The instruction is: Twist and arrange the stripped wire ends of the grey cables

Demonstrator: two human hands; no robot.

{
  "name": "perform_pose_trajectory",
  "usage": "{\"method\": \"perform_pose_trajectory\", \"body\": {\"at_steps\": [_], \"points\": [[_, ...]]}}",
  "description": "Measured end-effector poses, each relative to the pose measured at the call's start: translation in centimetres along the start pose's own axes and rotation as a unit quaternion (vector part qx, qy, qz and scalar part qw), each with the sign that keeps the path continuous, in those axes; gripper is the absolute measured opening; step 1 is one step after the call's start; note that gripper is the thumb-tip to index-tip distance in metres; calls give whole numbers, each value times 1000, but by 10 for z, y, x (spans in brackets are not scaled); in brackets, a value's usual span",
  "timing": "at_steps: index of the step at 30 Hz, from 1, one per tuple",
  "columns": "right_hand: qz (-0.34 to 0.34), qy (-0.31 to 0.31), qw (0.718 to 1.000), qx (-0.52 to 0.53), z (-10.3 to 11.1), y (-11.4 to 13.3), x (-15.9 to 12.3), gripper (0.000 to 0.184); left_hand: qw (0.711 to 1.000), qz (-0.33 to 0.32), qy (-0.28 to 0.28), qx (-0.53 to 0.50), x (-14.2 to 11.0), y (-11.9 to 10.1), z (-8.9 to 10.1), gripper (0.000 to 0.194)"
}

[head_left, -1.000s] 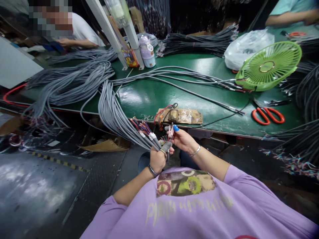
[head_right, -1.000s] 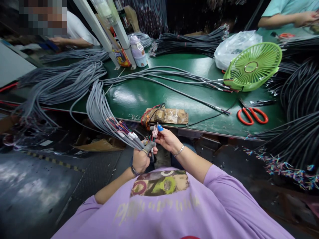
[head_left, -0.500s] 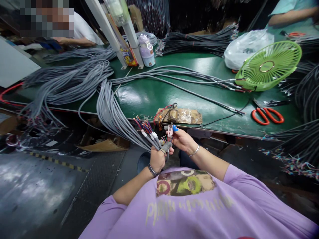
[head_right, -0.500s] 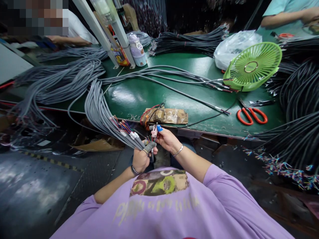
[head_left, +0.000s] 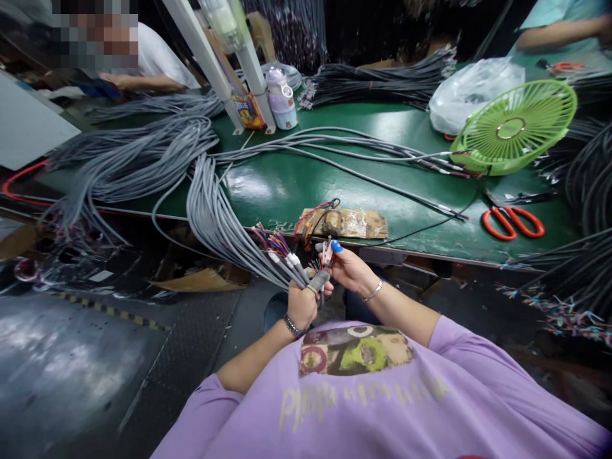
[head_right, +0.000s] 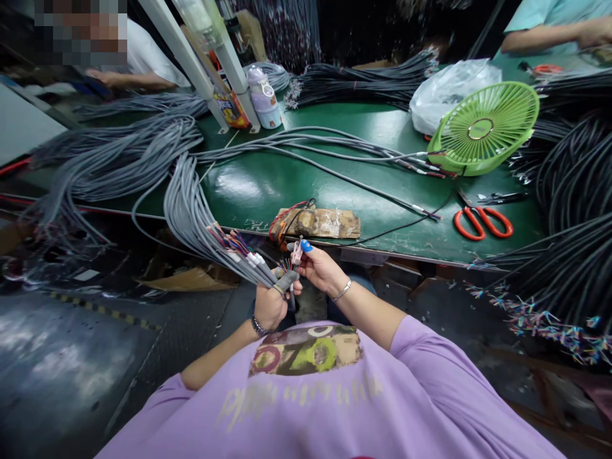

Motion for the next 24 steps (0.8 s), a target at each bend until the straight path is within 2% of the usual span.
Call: {"method": "perform_pose_trajectory", "body": {"at_steps": [8, 14, 16, 21, 24], "points": [[-32, -17, 999, 28, 5, -2, 2, 36, 1000, -1, -17, -14, -5, 1, 9, 20], [0, -20, 1000, 1, 3, 6, 0, 22, 1000, -12, -23, -18, -8, 0, 14, 19], [12, -22, 1000, -4, 4, 6, 0, 27, 999, -20, -27, -20, -8, -3, 14, 20], [97, -39, 994, -37, 10, 11, 3, 42, 999, -30, -37, -18, -9, -7, 15, 19], [91, -20, 995, -44, 8, 10, 5, 45, 998, -48, -38, -18, -10, -9, 17, 20]]}}
Point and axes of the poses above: each hand's wrist, its own x-axis towards the middle knuckle, its own z-axis out of the back of the hand, y = z × x, the point moved 9 cm from there along x, towards the middle knuckle, and after that the axes turned 14 degrees about -y, right-handed, at the moved point
